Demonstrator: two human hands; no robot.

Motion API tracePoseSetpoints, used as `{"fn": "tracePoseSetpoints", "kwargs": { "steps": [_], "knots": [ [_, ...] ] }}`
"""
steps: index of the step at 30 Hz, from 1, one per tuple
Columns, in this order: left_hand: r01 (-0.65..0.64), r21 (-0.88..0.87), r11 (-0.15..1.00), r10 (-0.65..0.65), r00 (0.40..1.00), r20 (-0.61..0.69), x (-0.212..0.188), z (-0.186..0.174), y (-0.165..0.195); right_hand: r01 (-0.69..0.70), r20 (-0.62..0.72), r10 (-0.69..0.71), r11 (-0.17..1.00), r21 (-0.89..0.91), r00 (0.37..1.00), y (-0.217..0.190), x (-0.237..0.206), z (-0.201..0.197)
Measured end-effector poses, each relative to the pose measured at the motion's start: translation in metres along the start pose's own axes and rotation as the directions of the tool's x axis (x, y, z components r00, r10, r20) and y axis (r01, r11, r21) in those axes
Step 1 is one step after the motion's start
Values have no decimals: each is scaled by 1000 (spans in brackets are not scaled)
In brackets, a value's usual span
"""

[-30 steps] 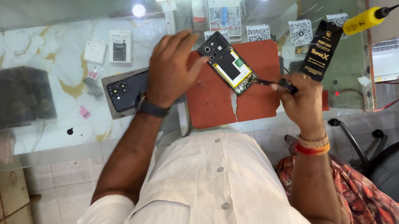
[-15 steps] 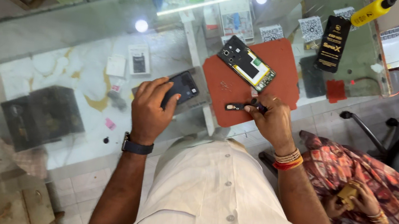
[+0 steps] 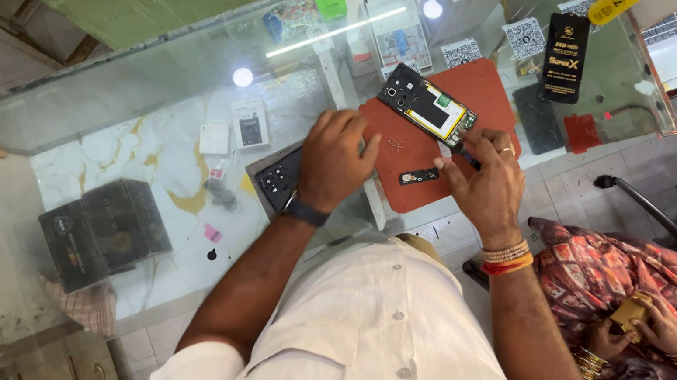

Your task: The person repairs a smartphone at a glass service counter. They pry open the phone's back cover, work on the internal battery and components with their fingers, hold the exposed phone up, handle a second phone and its separated parts, and press the assembled phone's screen while people stand nearby at the counter.

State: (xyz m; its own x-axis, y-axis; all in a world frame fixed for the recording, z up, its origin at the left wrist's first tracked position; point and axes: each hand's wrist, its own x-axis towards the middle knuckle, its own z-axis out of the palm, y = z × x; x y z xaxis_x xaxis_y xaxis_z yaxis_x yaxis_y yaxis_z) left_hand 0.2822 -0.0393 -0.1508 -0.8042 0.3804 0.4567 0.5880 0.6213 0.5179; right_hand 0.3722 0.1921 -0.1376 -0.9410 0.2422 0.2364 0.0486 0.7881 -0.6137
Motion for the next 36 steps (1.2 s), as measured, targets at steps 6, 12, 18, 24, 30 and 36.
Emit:
{"fn": "tracePoseSetpoints", "kwargs": {
  "steps": [6, 12, 18, 24, 30, 36],
  "knots": [
    [-10, 80, 997, 5, 998, 60, 61, 79, 33, 160, 6, -162, 967, -199, 987, 41, 39, -39],
    [108, 153, 982, -129, 982, 134, 130, 164, 77, 137, 142, -121, 985, -105, 982, 122, 92, -70],
    [129, 154, 980, -142, 986, 81, 158, 261, 110, 222, 49, -220, 975, -30, 974, 232, 113, -65],
    [120, 69, 990, -126, 988, 94, 144, 343, 130, 333, 8, -333, 942, 43, 943, 327, 116, -66],
    [135, -57, 989, -132, 990, 54, 134, 378, 117, 327, 218, -316, 945, -13, 923, 367, 142, -59],
    [125, -90, 988, -117, 989, 88, 128, 380, 90, 452, 195, -446, 892, 12, 874, 359, 164, -33]
  ]
}}
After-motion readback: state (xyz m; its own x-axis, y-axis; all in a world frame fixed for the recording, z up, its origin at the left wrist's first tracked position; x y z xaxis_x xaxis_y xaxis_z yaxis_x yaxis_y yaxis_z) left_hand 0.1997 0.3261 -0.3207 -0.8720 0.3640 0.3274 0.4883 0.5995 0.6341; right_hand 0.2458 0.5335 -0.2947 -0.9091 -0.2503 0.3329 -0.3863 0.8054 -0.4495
